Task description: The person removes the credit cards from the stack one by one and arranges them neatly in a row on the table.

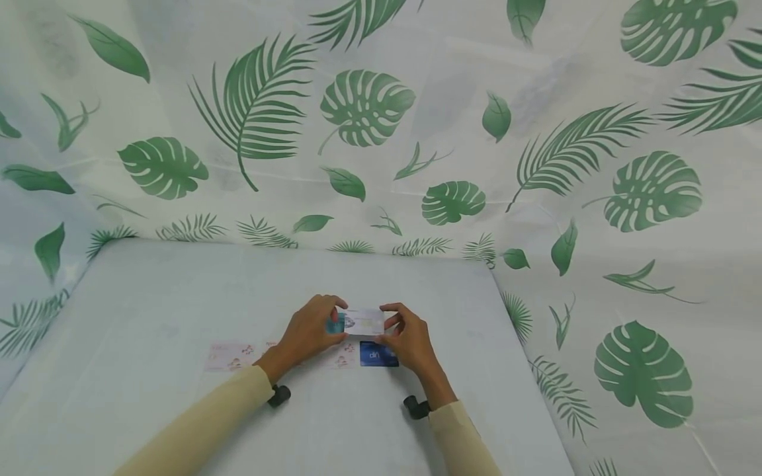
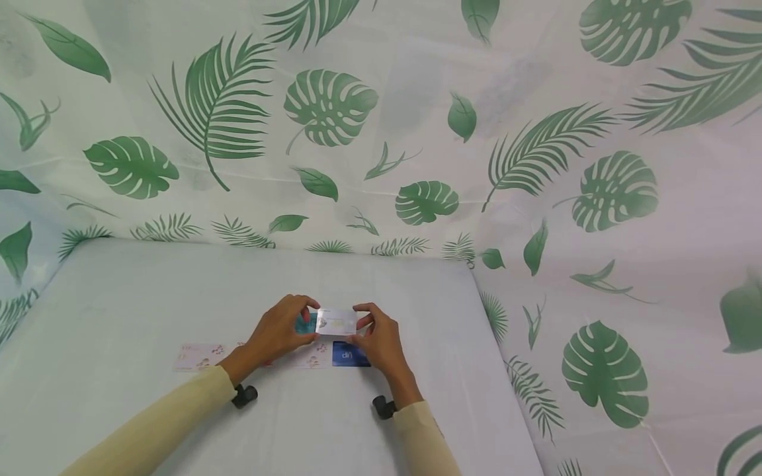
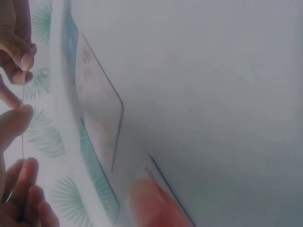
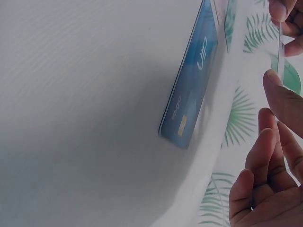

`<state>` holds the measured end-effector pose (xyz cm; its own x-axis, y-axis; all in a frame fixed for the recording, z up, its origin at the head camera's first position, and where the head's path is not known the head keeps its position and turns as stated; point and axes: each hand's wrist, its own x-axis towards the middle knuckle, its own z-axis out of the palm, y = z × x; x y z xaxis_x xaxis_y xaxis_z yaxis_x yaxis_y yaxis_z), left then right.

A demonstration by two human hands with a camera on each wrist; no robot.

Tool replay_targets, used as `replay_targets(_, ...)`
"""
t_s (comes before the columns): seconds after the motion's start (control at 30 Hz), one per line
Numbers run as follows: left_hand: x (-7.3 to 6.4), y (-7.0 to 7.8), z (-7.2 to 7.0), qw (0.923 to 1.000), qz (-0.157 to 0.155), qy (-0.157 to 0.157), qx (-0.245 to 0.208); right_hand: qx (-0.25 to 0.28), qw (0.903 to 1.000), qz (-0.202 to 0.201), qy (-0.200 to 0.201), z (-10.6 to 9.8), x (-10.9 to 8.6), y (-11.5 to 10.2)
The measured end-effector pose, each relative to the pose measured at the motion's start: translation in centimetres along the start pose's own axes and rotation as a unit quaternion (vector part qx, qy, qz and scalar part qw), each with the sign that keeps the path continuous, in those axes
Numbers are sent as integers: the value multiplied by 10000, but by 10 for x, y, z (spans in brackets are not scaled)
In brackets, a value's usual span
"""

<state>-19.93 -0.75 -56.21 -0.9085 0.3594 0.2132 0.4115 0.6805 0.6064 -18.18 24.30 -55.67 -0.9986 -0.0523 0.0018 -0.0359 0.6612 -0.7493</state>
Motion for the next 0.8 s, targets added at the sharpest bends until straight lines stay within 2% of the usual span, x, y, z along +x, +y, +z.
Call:
replay_targets(0.17,0,4,4,10000,75,29,-39,79,10000,17,45,-7,-5,1)
replay_targets(0.47,1,11,9,9997,98,-151,-159,246,9996,107,29,-19,-11,8)
replay_targets(0.8,1,26,14,9994,150,-228,-218,97,9995,270,107,-30,-20,16)
